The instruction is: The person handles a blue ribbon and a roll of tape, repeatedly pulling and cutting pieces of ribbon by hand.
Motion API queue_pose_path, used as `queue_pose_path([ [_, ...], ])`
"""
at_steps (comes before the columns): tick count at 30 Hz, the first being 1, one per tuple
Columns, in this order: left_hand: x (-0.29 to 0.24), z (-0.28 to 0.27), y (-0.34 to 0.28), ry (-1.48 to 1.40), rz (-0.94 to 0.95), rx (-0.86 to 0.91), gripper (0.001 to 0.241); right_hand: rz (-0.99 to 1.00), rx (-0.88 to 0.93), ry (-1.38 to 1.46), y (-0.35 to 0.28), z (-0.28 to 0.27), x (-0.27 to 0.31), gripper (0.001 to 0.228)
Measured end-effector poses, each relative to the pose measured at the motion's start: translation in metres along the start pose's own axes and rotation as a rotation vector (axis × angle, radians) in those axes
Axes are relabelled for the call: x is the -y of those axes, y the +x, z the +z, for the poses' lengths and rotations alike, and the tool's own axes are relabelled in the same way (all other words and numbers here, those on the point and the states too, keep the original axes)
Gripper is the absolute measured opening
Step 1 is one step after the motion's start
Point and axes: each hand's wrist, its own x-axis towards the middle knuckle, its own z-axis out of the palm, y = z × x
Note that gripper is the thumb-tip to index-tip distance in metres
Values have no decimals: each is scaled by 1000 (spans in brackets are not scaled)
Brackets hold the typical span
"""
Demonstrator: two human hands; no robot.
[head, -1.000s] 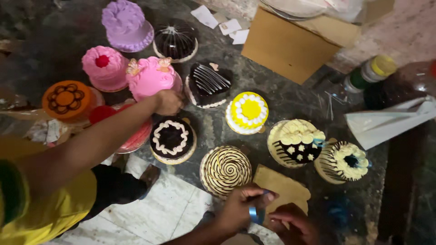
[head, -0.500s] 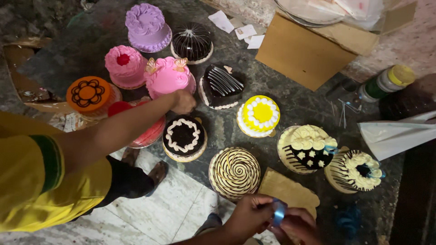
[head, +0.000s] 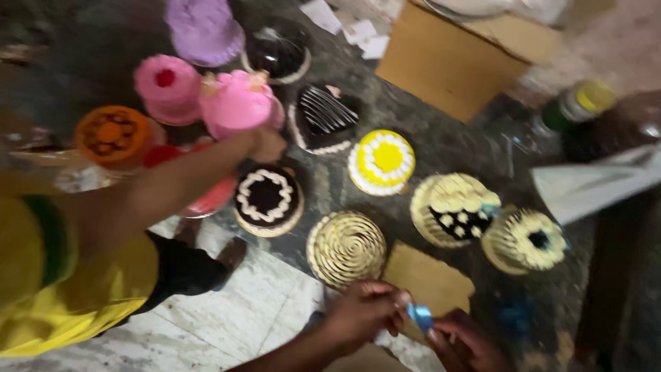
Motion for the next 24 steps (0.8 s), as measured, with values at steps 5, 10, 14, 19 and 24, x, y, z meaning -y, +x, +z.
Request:
queue_pose_path([
  [5,-15,2,-19,46,86,140,25,72,-75,130,-2,1,80,10],
  [10,-18,11,-25,111,200,103,21,-109,-115,94,14,1,132,10],
  [14,-17,10,-31,109,133,130,23,-91,-321,-32,15,4,143,18],
  [19,-11,9,-31,99,72,105,22,-121,-331,-72,14,1,144,17],
  [24,-5,6,-24,127,216,66,14,-125,-296,-62,12,0,146,17],
])
